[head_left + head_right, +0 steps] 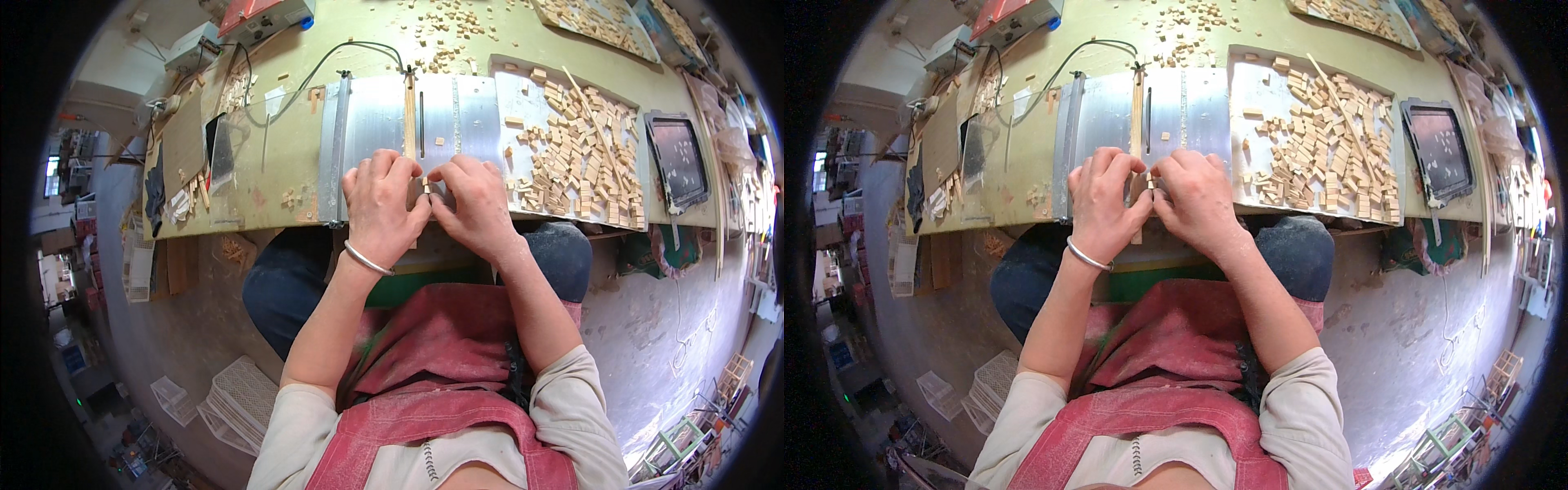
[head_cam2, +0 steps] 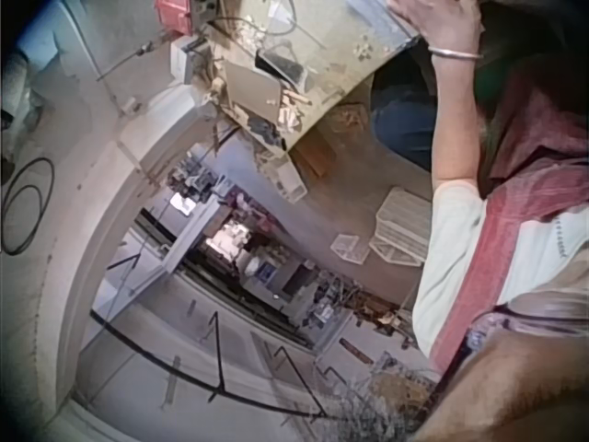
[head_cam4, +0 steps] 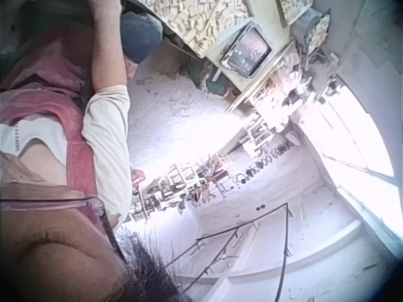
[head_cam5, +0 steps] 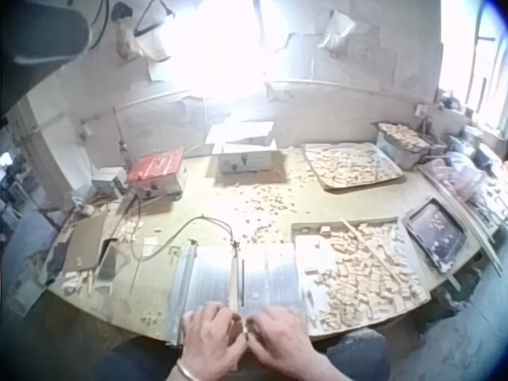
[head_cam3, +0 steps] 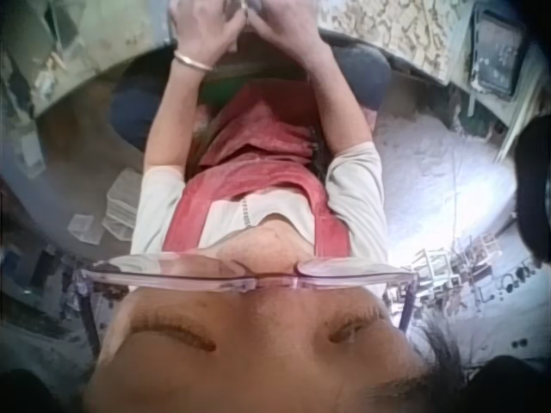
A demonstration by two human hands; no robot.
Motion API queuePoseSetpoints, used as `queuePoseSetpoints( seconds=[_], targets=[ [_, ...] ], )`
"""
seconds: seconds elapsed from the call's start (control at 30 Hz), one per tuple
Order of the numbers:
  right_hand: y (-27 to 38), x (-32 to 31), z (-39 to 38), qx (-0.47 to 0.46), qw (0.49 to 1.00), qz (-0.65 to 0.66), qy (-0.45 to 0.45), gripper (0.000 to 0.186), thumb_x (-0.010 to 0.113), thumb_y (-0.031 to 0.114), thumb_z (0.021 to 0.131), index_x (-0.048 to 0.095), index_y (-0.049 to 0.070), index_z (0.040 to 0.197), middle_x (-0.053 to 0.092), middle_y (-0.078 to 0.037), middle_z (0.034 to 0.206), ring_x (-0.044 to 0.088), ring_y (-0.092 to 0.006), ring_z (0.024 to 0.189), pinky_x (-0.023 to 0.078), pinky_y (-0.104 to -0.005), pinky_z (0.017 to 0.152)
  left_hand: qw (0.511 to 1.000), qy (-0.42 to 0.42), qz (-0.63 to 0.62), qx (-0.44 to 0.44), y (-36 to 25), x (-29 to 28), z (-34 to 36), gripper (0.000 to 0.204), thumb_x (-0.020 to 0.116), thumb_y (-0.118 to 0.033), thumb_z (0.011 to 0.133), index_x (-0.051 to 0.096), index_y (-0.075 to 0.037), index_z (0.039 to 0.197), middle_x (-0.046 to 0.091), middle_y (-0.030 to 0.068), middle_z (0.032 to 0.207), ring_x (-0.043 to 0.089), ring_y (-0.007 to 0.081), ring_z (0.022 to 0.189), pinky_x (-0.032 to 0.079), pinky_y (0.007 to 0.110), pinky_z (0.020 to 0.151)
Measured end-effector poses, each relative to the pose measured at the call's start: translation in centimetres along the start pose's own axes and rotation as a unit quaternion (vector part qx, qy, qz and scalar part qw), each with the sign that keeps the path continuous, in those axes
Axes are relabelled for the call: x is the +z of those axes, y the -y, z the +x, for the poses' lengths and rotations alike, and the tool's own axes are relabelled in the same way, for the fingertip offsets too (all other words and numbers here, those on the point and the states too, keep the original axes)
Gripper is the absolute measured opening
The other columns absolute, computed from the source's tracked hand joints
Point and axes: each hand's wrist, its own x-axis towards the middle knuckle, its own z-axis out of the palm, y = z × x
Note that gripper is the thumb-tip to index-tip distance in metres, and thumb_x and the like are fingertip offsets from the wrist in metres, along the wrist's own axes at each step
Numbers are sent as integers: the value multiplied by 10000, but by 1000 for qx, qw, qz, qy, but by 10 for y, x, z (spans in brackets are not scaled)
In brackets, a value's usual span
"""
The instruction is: The person sits on the floor and uses a table saw to cut small wooden pieces one at a time. They feed each piece through the blade, then place the cut pieces into a pile on the table.
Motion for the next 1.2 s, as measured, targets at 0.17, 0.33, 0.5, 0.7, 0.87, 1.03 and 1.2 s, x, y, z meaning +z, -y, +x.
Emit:
queuePoseSetpoints(
  seconds=[0.17, 0.33, 0.5, 0.7, 0.87, 1.03, 1.2],
  targets=[
    [0, -1, -2, 5, 1000, 2, 14, 193, 785, 125, 864, 704, 83, 1034, 633, -95, 959, 629, -314, 912, 445, -423, 858, 1000, -5, -6, 0, 0, 1, 0, 301, 813, -150, 782, 691, -123, 1056, 622, 68, 1125, 603, 291, 1087, 385, 453, 995],
    [2, -2, -2, 7, 1000, 0, 20, 176, 773, 119, 861, 698, 78, 1015, 635, -103, 966, 634, -323, 937, 445, -431, 859, 1000, 9, 3, -9, 0, -1, -1, 269, 811, -152, 786, 669, -111, 1011, 615, 74, 1104, 601, 294, 1079, 387, 454, 988],
    [1, -1, -1, 1, 1000, 2, 15, 175, 780, 102, 870, 702, 80, 1025, 632, -97, 961, 632, -317, 928, 442, -424, 854, 1000, -1, 3, 4, 0, 1, -2, 268, 813, -149, 786, 671, -111, 1010, 615, 77, 1105, 602, 295, 1076, 388, 453, 988],
    [-2, 0, -2, -8, 1000, -6, 28, 186, 784, 90, 871, 707, 84, 1040, 636, -92, 967, 635, -308, 931, 441, -422, 856, 1000, -3, 8, 10, -1, 2, 1, 278, 811, -144, 796, 682, -115, 1041, 619, 80, 1121, 606, 295, 1077, 392, 455, 986],
    [-2, 0, -1, 16, 999, 27, 23, 245, 782, 85, 872, 696, 80, 1102, 624, -83, 953, 631, -280, 911, 441, -415, 863, 1000, 6, 11, 7, 0, 1, 1, 306, 812, -143, 798, 688, -115, 1077, 621, 79, 1139, 609, 297, 1086, 395, 458, 986],
    [-1, -3, 1, 29, 999, 15, 39, 290, 768, 125, 881, 680, 77, 1153, 655, -113, 1021, 645, -322, 987, 457, -443, 901, 1000, 2, 11, 11, 0, 0, 1, 312, 815, -140, 792, 691, -118, 1078, 619, 77, 1139, 608, 298, 1080, 397, 460, 982],
    [0, -4, 1, 33, 999, 19, 31, 288, 763, 139, 878, 678, 78, 1146, 672, -131, 1051, 656, -348, 1031, 463, -456, 914, 1000, 11, 12, 7, -1, -1, 2, 300, 815, -139, 791, 689, -118, 1063, 619, 76, 1137, 609, 297, 1075, 399, 461, 982]
  ],
)
